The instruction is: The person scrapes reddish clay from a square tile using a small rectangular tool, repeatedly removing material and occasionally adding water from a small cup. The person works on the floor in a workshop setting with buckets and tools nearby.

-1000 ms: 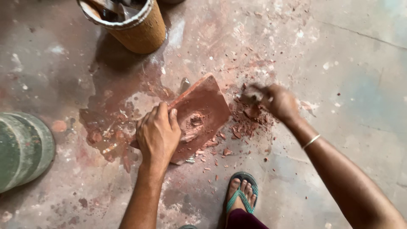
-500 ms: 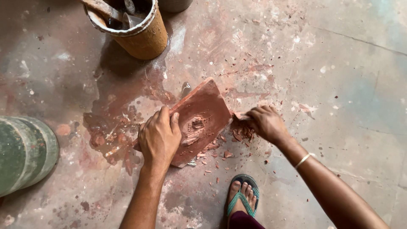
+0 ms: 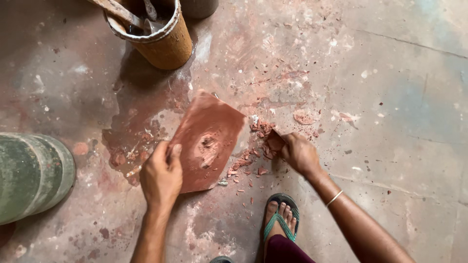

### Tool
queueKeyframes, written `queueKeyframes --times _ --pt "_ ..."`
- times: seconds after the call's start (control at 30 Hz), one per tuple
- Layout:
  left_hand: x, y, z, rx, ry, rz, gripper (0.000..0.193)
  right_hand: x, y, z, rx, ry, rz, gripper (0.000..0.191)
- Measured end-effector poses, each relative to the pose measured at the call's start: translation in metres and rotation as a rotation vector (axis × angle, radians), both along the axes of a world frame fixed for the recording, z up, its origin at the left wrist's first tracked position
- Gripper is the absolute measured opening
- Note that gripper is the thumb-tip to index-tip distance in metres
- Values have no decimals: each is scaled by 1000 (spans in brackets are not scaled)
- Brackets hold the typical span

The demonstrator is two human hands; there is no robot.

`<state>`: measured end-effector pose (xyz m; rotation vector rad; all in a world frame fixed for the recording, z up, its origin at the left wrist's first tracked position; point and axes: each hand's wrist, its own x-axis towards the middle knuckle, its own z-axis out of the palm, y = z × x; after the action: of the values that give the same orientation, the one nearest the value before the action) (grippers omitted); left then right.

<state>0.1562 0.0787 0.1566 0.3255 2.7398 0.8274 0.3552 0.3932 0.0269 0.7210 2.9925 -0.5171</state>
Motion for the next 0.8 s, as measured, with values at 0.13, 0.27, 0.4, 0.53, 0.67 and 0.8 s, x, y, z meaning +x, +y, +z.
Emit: queueKeyframes --times 0.13,0.27,0.4,0.53,0.67,0.8 --pt "2 -19 5 76 85 54 31 -41 42 12 -152 -187 -179 26" --pt "2 -18 14 180 132 72 29 -79 36 13 97 -69 48 22" --pt "4 -10 23 244 134 130 29 -66 -20 14 59 -196 255 24" --pt "5 -5 25 332 168 146 31 -42 -16 31 -94 -140 446 30" --pt "5 -3 15 468 118 172 34 -23 33 45 -34 273 45 26" --pt "-1 13 -14 659 41 305 37 -3 23 24 -78 -89 -273 21"
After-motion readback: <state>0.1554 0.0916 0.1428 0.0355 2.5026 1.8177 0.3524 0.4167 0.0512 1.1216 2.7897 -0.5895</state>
